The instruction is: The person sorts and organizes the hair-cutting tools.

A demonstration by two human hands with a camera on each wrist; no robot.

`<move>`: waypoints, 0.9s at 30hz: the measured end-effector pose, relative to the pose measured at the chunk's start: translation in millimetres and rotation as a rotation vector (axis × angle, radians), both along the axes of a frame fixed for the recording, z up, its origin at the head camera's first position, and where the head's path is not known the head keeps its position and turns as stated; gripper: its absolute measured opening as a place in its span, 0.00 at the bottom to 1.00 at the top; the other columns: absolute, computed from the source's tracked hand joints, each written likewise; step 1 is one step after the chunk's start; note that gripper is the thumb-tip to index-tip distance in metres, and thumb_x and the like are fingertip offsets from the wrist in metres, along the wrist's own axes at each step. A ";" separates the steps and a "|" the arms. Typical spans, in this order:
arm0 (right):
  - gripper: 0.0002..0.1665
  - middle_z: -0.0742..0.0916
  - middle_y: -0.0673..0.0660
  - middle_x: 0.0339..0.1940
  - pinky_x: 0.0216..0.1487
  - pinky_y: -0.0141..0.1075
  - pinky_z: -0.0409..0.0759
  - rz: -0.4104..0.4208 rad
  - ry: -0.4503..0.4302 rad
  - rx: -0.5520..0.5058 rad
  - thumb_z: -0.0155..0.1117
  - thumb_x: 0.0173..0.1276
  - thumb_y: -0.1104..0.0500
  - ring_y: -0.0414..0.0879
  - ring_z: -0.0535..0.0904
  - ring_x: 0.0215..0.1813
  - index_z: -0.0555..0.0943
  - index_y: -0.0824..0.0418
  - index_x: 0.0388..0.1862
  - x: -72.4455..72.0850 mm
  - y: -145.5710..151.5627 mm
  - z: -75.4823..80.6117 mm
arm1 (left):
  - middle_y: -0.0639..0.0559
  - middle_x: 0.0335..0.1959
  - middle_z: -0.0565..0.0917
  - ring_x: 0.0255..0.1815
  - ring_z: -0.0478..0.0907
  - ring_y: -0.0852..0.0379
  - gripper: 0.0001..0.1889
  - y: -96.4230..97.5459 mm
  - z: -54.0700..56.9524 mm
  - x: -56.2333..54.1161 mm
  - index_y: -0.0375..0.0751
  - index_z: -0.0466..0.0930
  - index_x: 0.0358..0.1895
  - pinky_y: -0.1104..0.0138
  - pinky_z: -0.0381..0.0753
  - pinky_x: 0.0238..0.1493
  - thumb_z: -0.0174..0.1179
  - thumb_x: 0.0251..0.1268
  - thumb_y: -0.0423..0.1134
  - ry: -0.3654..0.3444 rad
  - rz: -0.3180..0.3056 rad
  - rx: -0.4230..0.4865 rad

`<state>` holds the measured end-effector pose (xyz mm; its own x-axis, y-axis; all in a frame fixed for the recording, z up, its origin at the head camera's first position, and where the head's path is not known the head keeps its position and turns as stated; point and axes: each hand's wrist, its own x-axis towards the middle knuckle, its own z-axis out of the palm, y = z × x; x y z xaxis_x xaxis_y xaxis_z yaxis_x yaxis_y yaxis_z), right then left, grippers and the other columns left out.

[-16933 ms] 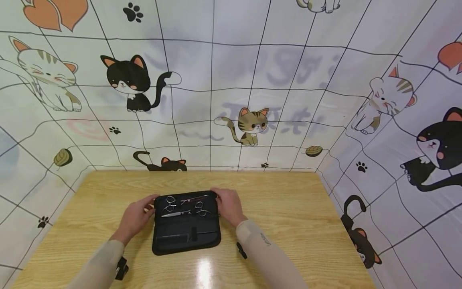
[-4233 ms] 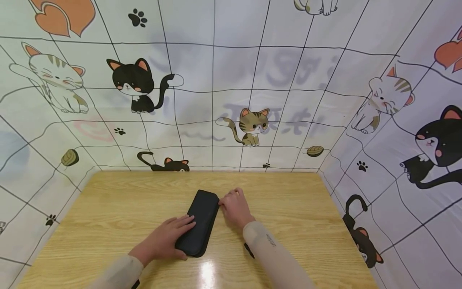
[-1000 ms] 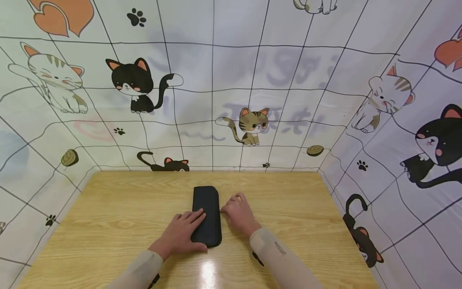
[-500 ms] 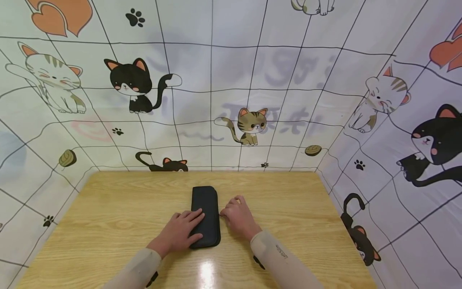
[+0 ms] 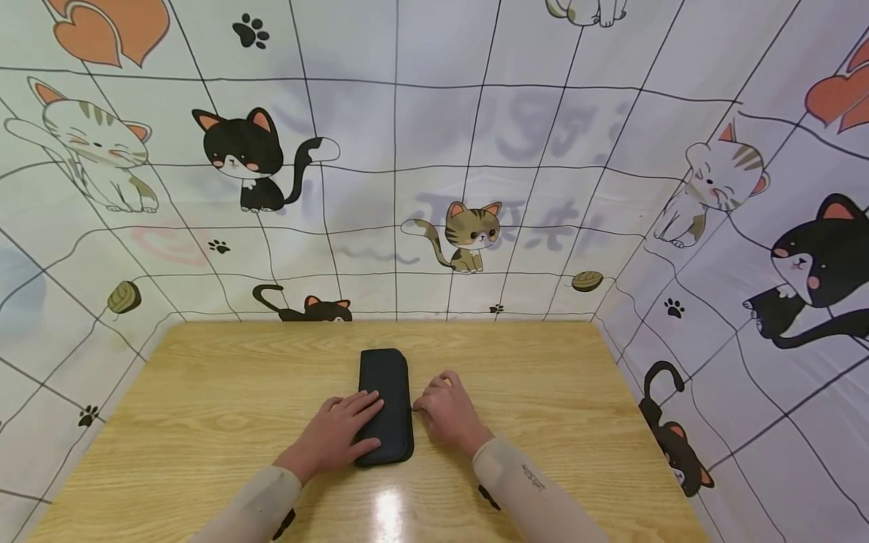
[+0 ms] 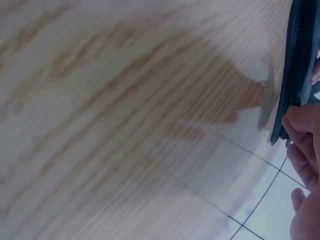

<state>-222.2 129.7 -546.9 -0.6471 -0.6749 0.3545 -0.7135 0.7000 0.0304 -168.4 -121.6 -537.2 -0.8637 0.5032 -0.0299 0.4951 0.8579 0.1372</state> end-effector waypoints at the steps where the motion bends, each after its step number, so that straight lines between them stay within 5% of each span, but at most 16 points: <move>1: 0.06 0.88 0.41 0.27 0.61 0.45 0.69 0.003 -0.003 0.000 0.70 0.63 0.56 0.41 0.81 0.42 0.90 0.45 0.33 0.9 0.1 0.6 | 0.53 0.76 0.64 0.76 0.61 0.52 0.34 -0.3 -0.6 -0.3 0.52 0.63 0.74 0.49 0.67 0.68 0.49 0.70 0.63 -0.001 -0.001 0.000; 19: 0.11 0.89 0.41 0.29 0.61 0.44 0.70 0.028 -0.013 0.024 0.65 0.65 0.59 0.40 0.81 0.41 0.90 0.44 0.33 12.6 3.1 0.6 | 0.54 0.74 0.66 0.74 0.65 0.53 0.25 -4.4 -6.5 -2.1 0.54 0.66 0.72 0.52 0.74 0.62 0.49 0.75 0.50 0.100 -0.036 -0.034; 27: 0.11 0.88 0.41 0.29 0.61 0.43 0.69 0.042 -0.018 0.040 0.65 0.64 0.60 0.40 0.80 0.42 0.90 0.44 0.33 18.3 5.2 -0.2 | 0.55 0.75 0.65 0.74 0.64 0.53 0.26 -5.8 -6.0 -2.8 0.54 0.64 0.73 0.51 0.73 0.64 0.48 0.76 0.50 0.083 -0.041 -0.037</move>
<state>-203.9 134.9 -547.0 -0.6240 -0.7149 0.3156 -0.7429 0.6680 0.0444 -171.2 -127.4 -543.2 -0.8426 0.5381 0.0220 0.5383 0.8404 0.0632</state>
